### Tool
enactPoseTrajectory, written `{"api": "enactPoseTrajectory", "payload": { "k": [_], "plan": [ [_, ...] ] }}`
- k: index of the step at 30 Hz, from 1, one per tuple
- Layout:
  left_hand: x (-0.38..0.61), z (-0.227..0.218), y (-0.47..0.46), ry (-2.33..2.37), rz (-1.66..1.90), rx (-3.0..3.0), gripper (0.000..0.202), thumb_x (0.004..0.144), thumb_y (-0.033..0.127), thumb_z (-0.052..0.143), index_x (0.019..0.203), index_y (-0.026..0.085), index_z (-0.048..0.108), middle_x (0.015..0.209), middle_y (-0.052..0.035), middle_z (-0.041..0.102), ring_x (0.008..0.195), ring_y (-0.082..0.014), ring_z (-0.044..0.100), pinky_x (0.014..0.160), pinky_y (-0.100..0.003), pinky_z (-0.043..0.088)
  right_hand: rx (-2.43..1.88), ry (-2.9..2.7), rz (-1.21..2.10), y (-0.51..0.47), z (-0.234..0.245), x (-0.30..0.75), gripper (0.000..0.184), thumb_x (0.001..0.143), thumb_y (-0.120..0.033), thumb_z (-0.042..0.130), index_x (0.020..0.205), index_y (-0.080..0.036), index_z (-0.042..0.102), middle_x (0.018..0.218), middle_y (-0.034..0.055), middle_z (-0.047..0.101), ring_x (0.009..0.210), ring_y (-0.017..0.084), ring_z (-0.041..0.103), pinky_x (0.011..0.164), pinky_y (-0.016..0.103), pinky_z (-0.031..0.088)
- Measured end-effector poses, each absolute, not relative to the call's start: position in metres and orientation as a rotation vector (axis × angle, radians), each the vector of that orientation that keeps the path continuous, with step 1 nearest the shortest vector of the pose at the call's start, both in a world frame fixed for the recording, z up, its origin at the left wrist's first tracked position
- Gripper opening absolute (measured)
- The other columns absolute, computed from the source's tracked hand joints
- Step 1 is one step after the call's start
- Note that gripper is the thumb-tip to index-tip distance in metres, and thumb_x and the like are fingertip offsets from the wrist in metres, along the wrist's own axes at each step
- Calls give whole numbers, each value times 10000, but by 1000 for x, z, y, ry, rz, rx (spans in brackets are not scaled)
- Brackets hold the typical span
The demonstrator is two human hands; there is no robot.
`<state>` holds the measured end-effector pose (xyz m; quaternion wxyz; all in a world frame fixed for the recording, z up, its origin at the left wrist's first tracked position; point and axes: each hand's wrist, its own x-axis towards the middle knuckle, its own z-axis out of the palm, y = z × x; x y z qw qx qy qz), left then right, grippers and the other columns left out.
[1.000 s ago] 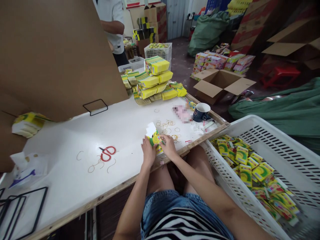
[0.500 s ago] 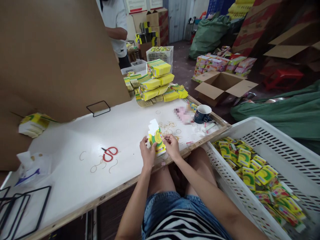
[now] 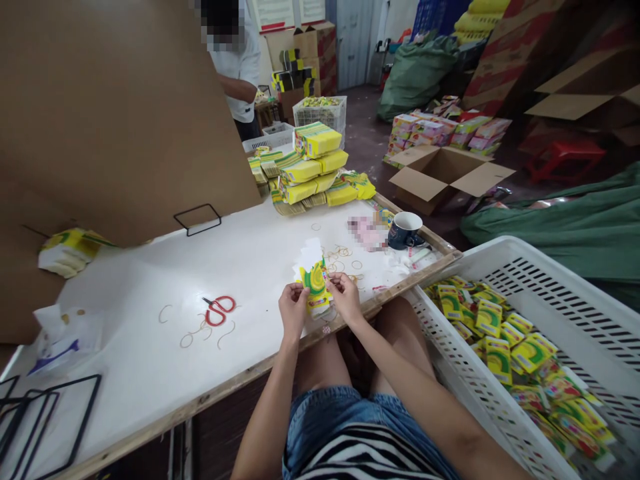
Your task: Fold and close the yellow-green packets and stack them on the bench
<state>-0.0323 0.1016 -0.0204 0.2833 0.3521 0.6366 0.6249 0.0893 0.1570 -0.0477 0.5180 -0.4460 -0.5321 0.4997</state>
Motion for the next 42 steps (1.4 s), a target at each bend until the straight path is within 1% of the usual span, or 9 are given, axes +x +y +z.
{"api": "enactPoseTrajectory", "payload": {
  "k": [3,6,10,15,20,26,32,38,42],
  "plan": [
    [-35,-21,102,1667,1681,918,168,718,291,676,815,167,618,723,-25,671,662,-157,641,633,-274,515,-1098,-1311,1173,156,-49,91,286,784,-380,603,957,-165,680,855,72,699,646,170,584,634,305,500],
    [-35,-22,102,1602,1669,904,166,734,302,659,820,163,633,724,-32,690,642,-151,641,616,-267,509,-1106,-1321,1158,155,-50,91,320,788,-380,595,996,-162,701,909,89,710,704,189,604,678,323,509],
    [-33,-19,103,1514,1651,894,202,714,319,682,832,160,642,729,-33,709,641,-148,645,644,-269,512,-1098,-1318,1157,154,-50,89,326,789,-379,581,998,-162,705,911,92,719,762,210,633,731,344,518],
    [-30,-14,102,1474,1643,876,251,720,360,696,857,152,665,705,-28,705,613,-137,628,617,-255,501,-1118,-1291,1155,156,-53,89,355,803,-382,548,1033,-147,683,817,76,700,674,192,616,654,319,518],
    [-29,-10,100,1453,1603,869,283,700,374,712,865,150,662,711,-26,697,577,-132,605,553,-251,494,-1126,-1300,1154,157,-54,92,336,804,-366,550,1030,-156,684,804,65,686,649,183,589,639,311,509],
    [-28,-8,101,1479,1588,869,267,692,366,715,839,155,647,663,-13,683,530,-121,584,527,-242,482,-1103,-1322,1171,154,-52,94,362,797,-361,575,1081,-161,678,837,65,691,653,180,579,619,300,505],
    [-29,-6,100,1517,1620,906,222,709,334,700,828,154,649,671,-21,693,556,-129,600,526,-230,468,-1081,-1329,1149,152,-48,92,347,785,-346,600,1071,-166,675,883,73,693,704,191,598,669,321,517],
    [-29,-5,99,1548,1623,925,230,719,349,702,828,155,646,672,-9,679,531,-116,578,498,-221,450,-1066,-1352,1147,151,-50,93,364,778,-347,614,1096,-176,665,819,47,672,625,171,573,597,296,507],
    [-29,-6,99,1572,1606,938,264,723,376,709,855,157,645,703,-15,690,565,-125,605,532,-231,470,-1062,-1355,1113,152,-50,93,371,770,-328,621,1109,-182,660,907,68,676,703,189,583,659,319,516]
  ]
}}
